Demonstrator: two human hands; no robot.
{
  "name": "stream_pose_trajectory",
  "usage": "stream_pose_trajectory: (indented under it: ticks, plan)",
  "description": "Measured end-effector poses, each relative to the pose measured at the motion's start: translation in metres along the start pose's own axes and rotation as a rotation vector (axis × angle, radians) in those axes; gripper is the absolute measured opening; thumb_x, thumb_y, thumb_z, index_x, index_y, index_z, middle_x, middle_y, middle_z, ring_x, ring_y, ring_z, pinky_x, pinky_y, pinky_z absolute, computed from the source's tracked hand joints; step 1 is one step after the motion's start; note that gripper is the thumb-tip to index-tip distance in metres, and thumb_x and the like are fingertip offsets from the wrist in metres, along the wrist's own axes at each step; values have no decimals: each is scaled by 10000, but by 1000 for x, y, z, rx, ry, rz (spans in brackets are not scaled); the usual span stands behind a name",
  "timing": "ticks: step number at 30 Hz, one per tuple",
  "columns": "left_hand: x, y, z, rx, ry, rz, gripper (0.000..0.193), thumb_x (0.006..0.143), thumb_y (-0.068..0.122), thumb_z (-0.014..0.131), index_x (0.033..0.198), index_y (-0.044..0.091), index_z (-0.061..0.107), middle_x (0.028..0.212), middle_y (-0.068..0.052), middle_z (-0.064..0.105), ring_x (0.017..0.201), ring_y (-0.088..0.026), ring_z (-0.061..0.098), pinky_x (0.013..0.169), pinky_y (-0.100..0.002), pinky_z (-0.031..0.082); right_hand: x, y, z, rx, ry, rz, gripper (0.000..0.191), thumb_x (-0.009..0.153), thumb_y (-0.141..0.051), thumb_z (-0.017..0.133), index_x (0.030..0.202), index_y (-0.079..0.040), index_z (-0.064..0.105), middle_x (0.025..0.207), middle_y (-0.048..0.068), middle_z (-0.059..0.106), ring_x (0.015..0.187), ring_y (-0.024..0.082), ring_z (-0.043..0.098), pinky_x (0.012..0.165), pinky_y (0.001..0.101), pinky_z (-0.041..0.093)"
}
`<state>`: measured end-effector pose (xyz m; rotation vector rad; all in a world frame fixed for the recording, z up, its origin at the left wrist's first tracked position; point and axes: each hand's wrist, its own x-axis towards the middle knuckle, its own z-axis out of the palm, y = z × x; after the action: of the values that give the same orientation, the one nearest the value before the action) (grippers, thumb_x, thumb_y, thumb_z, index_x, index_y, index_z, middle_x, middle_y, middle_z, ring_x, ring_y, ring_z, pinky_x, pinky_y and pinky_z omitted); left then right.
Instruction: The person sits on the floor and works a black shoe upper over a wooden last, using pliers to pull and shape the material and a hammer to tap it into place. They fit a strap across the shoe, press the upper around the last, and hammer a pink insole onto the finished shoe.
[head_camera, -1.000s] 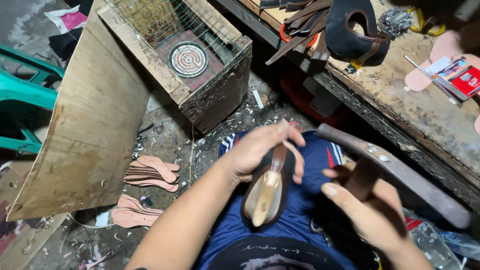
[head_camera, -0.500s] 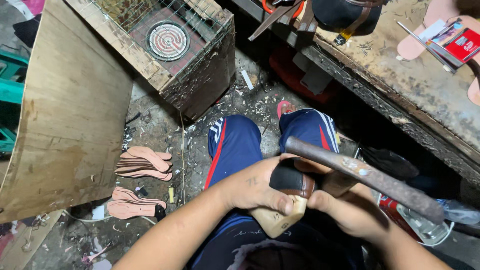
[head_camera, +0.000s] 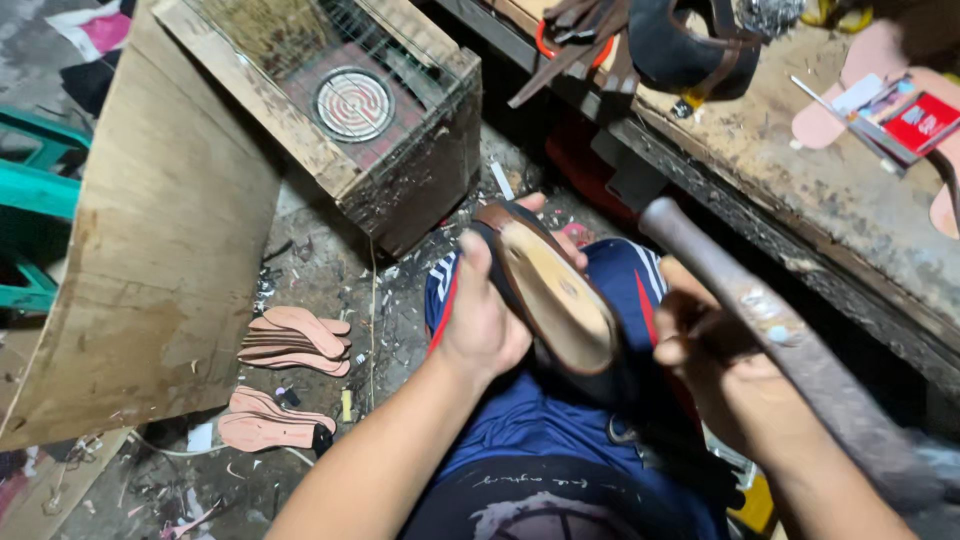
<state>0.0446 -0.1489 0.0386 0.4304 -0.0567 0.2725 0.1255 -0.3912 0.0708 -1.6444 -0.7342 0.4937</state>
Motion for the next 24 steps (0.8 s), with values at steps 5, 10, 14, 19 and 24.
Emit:
stream_pose_trajectory:
  ticks: [5,10,14,19,24]
  plan:
    - [15,1,-41,-151,197,60,436,935,400,567,1285,139,569,1093,-202,694,1093,-370,665,1008,-520,526,-12,36,1,-405,29,501,600,899,-301,793,1409,-50,602,922,167,717,774,196,713,741,339,568]
    - [24,8,-68,148,443,103,347,1036,309,540,993,-16,652,993,-192,720,975,-301,684,930,-454,550,-30,18,-30,-484,48,-9,303,889,-270,700,1065,-24,700,944,143,704,872,208,672,822,335,516]
    - [29,6,-65,556,437,222,358,1029,255,502,917,-28,690,913,-166,725,877,-244,684,851,-362,538,12,-51,-37,-637,-259,-413,298,920,-209,643,1175,-57,662,1089,176,737,1006,253,707,897,347,522]
    - [25,8,-48,921,360,359,356,983,188,473,829,-29,710,886,-125,726,877,-190,687,845,-297,517,35,-68,4,-919,-452,-78,386,966,-263,639,1321,-112,646,1126,180,782,1050,288,746,919,359,574]
    - [22,9,-43,782,469,332,317,968,167,516,797,-38,686,842,-141,724,796,-183,669,774,-304,521,3,-66,25,-646,-28,140,468,903,-322,710,1326,-127,666,996,123,762,914,248,746,859,386,609]
